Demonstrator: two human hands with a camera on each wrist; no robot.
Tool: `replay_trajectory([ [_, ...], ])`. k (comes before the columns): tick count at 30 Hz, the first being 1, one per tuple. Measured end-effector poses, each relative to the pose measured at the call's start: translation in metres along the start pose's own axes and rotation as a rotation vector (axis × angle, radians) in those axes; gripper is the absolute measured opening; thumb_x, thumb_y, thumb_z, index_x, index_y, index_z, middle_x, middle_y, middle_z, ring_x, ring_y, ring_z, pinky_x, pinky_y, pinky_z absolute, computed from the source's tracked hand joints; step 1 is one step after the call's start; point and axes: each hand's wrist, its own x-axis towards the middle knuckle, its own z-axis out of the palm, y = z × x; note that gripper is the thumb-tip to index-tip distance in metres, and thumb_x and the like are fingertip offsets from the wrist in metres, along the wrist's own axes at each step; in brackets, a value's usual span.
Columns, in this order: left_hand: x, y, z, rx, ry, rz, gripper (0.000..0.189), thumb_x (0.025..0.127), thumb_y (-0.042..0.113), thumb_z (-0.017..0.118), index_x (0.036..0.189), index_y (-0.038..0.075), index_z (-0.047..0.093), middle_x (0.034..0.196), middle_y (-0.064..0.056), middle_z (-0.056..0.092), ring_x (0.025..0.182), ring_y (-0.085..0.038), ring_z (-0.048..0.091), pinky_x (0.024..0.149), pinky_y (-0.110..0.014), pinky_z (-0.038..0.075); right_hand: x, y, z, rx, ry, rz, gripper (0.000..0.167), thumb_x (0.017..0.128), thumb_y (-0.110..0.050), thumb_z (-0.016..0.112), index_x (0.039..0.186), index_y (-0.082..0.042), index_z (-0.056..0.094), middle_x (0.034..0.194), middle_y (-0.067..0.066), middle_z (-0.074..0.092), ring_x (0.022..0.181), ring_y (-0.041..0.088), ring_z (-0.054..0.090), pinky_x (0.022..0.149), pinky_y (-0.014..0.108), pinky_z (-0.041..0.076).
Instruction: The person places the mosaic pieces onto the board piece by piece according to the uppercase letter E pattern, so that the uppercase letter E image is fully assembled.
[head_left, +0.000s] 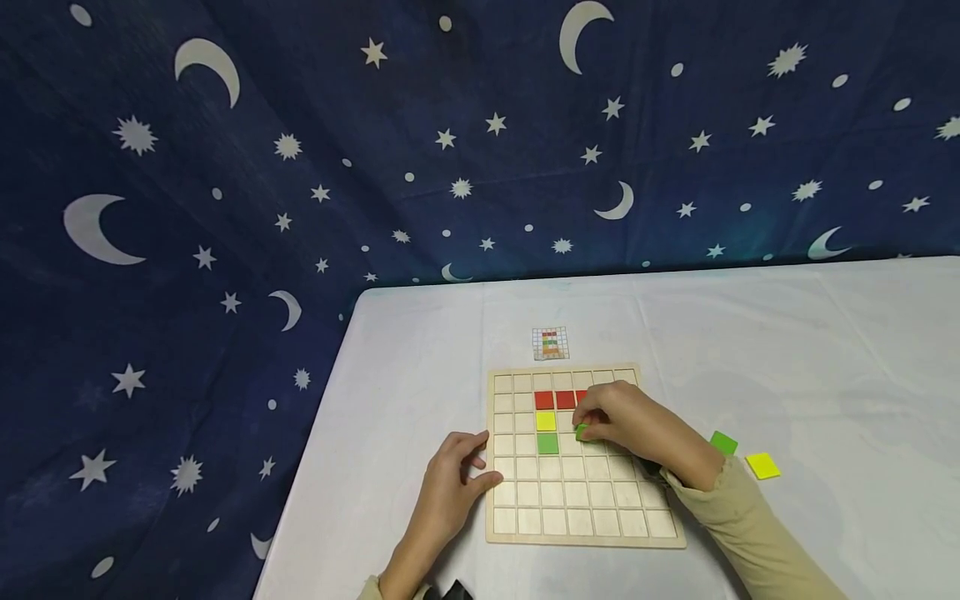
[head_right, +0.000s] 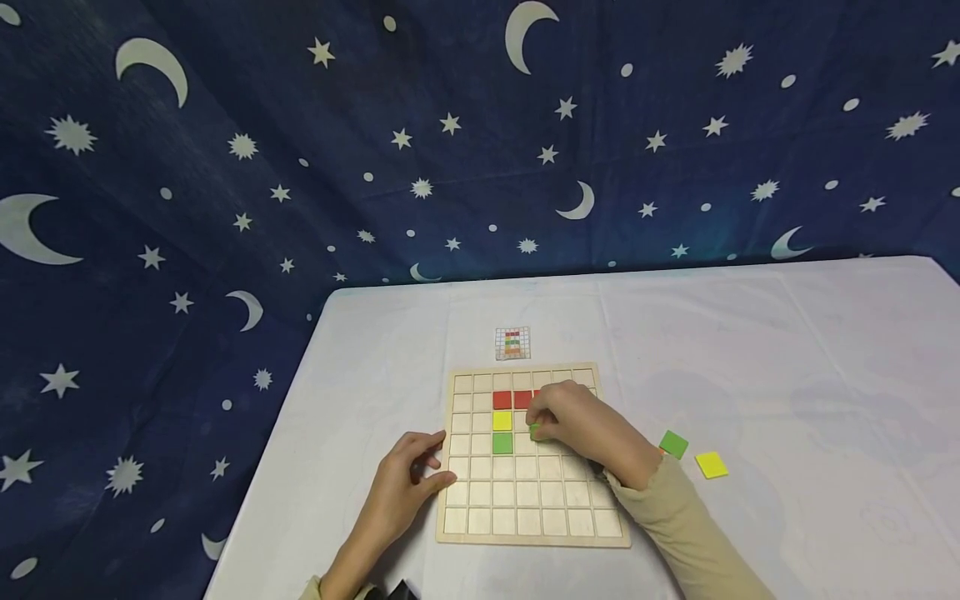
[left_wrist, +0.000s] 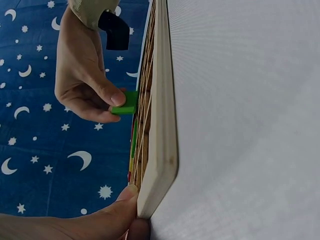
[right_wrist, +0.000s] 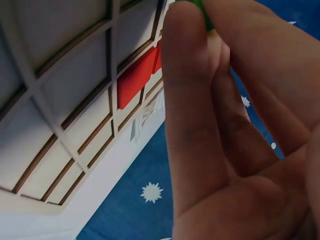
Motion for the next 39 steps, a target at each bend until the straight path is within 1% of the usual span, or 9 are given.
replay_trajectory([
  [6, 0.0, -0.001, 0.001, 0.002, 0.015, 0.029, 0.055, 0.077, 0.011, 0.083, 0.127, -0.002, 0.064, 0.104, -0.001, 0.061, 0.078, -0.008, 0.053, 0.064, -0.018, 0.045, 0.004, -0.002, 0.005, 0.002, -0.008, -0.028, 0.01, 0.078, -0.007, 0.082, 0.085, -0.01, 0.075, 0.082, -0.008, 0.066, 0.072, 0.002, 0.053, 0.065, 0.022, 0.048],
  [13, 0.0, 0.001, 0.0, -0.004, -0.003, -0.007, 0.056, 0.078, 0.011, 0.083, 0.129, 0.0, 0.063, 0.105, 0.001, 0.06, 0.079, -0.007, 0.053, 0.065, -0.018, 0.045, 0.009, -0.005, 0.01, 0.03, -0.013, -0.06, 0.009, 0.079, -0.007, 0.082, 0.085, -0.011, 0.075, 0.083, -0.008, 0.067, 0.072, 0.002, 0.053, 0.065, 0.022, 0.048],
  [16, 0.0, 0.0, 0.0, -0.013, -0.002, 0.003, 0.056, 0.078, 0.012, 0.083, 0.129, -0.001, 0.063, 0.105, -0.001, 0.06, 0.079, -0.008, 0.053, 0.065, -0.018, 0.045, 0.009, -0.005, 0.011, 0.037, -0.015, -0.07, 0.008, 0.08, -0.008, 0.081, 0.085, -0.012, 0.076, 0.083, -0.008, 0.067, 0.073, 0.003, 0.053, 0.066, 0.022, 0.049],
  [21, 0.0, 0.0, 0.0, -0.015, -0.003, 0.0, 0.057, 0.078, 0.012, 0.084, 0.129, -0.001, 0.063, 0.106, -0.001, 0.06, 0.08, -0.008, 0.054, 0.065, -0.018, 0.046, 0.01, -0.005, 0.012, 0.047, -0.021, -0.084, 0.007, 0.081, -0.007, 0.081, 0.086, -0.011, 0.077, 0.083, -0.007, 0.068, 0.074, 0.003, 0.055, 0.067, 0.023, 0.05],
  [23, 0.0, 0.001, 0.0, -0.012, -0.006, -0.01, 0.057, 0.078, 0.011, 0.083, 0.13, 0.0, 0.063, 0.106, 0.0, 0.06, 0.081, -0.008, 0.054, 0.065, -0.018, 0.046, 0.01, -0.006, 0.012, 0.042, -0.026, -0.082, 0.008, 0.081, -0.006, 0.08, 0.087, -0.01, 0.077, 0.084, -0.006, 0.068, 0.074, 0.003, 0.055, 0.067, 0.023, 0.05],
  [26, 0.0, 0.0, 0.0, -0.01, -0.002, -0.006, 0.057, 0.078, 0.011, 0.083, 0.129, -0.001, 0.063, 0.107, 0.0, 0.06, 0.081, -0.008, 0.054, 0.065, -0.018, 0.046, 0.009, -0.007, 0.013, 0.029, -0.031, -0.061, 0.011, 0.08, -0.005, 0.081, 0.088, -0.01, 0.077, 0.085, -0.006, 0.069, 0.074, 0.003, 0.055, 0.067, 0.022, 0.05],
  [33, 0.0, -0.001, 0.001, -0.01, 0.011, 0.027, 0.056, 0.077, 0.011, 0.083, 0.128, -0.002, 0.063, 0.107, -0.002, 0.061, 0.08, -0.008, 0.054, 0.064, -0.018, 0.046, 0.008, -0.008, 0.015, 0.008, -0.026, -0.027, 0.016, 0.078, -0.003, 0.082, 0.089, -0.011, 0.074, 0.086, -0.006, 0.069, 0.075, 0.004, 0.056, 0.068, 0.023, 0.05],
  [39, 0.0, 0.0, 0.0, -0.002, 0.001, 0.003, 0.056, 0.077, 0.011, 0.084, 0.129, -0.001, 0.063, 0.106, -0.001, 0.061, 0.078, -0.008, 0.053, 0.064, -0.018, 0.046, 0.007, -0.008, 0.018, -0.026, -0.016, -0.03, 0.017, 0.077, -0.003, 0.083, 0.088, -0.011, 0.072, 0.084, -0.006, 0.066, 0.072, 0.004, 0.052, 0.067, 0.022, 0.048],
])
